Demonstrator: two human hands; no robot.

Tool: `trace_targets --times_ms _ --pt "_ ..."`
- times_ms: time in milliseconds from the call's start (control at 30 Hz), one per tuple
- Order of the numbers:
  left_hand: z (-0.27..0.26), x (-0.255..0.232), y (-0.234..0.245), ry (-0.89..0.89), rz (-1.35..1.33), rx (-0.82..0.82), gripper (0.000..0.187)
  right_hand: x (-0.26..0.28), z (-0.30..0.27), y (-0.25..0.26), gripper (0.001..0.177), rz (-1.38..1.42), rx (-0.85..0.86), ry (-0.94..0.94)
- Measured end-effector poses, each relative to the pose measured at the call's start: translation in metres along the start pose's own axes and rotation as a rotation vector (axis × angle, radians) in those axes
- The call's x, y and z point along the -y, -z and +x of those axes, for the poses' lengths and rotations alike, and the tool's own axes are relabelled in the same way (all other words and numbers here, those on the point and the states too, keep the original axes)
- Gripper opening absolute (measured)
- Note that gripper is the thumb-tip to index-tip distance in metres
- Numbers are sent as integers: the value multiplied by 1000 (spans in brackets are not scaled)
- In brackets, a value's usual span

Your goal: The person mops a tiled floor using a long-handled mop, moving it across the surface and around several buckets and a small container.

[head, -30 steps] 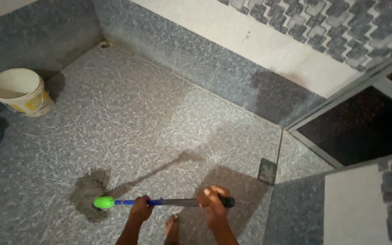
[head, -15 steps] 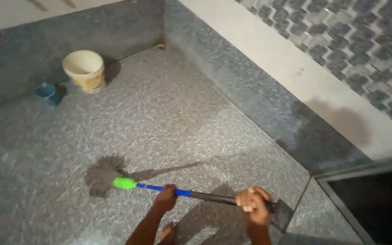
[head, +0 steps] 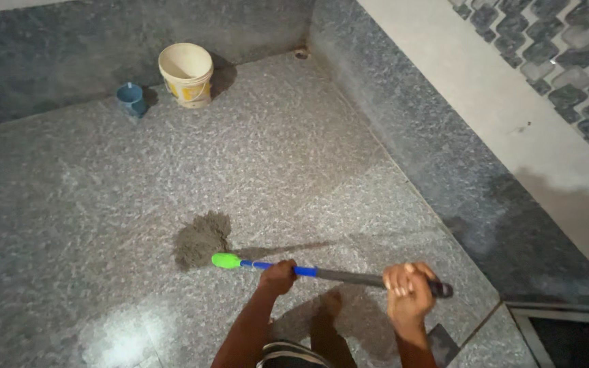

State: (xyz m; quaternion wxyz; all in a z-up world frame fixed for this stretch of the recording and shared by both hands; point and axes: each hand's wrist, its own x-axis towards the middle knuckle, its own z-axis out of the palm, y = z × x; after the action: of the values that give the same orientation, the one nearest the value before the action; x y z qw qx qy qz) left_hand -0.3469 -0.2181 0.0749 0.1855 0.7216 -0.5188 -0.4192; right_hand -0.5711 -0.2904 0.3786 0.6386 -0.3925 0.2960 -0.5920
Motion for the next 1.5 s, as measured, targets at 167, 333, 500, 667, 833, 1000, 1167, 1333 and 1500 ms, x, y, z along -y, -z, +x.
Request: trace_targets --times_ms 167,333,500,667,833,1000,1167,1333,1500 --pt "25 6 17 25 22 -181 24 -29 60 -11 34 39 138 -25" --pt "32 29 40 -128 52 -518 32 -70 91 -27 34 113 246 -166" --pt "15 57 63 149 31 -364 38 -109 72 -31 31 69 164 -191" --pt "-22 82 76 552 108 -246 67 -158 24 -32 34 124 169 -292" --pt "-52 93 92 763 27 -243 79 -181 -9 -57 36 96 350 -313" --pt "-68 88 81 509 18 -456 52 -125 4 -76 30 -517 543 -290" --pt "-57 75 76 355 -74 -406 34 -95 26 -87 16 -612 592 -197" --pt "-59 98 99 388 -74 -355 35 -149 24 -111 34 97 386 -225" --pt "-65 161 153 423 22 -363 41 -219 11 -146 30 78 264 -389"
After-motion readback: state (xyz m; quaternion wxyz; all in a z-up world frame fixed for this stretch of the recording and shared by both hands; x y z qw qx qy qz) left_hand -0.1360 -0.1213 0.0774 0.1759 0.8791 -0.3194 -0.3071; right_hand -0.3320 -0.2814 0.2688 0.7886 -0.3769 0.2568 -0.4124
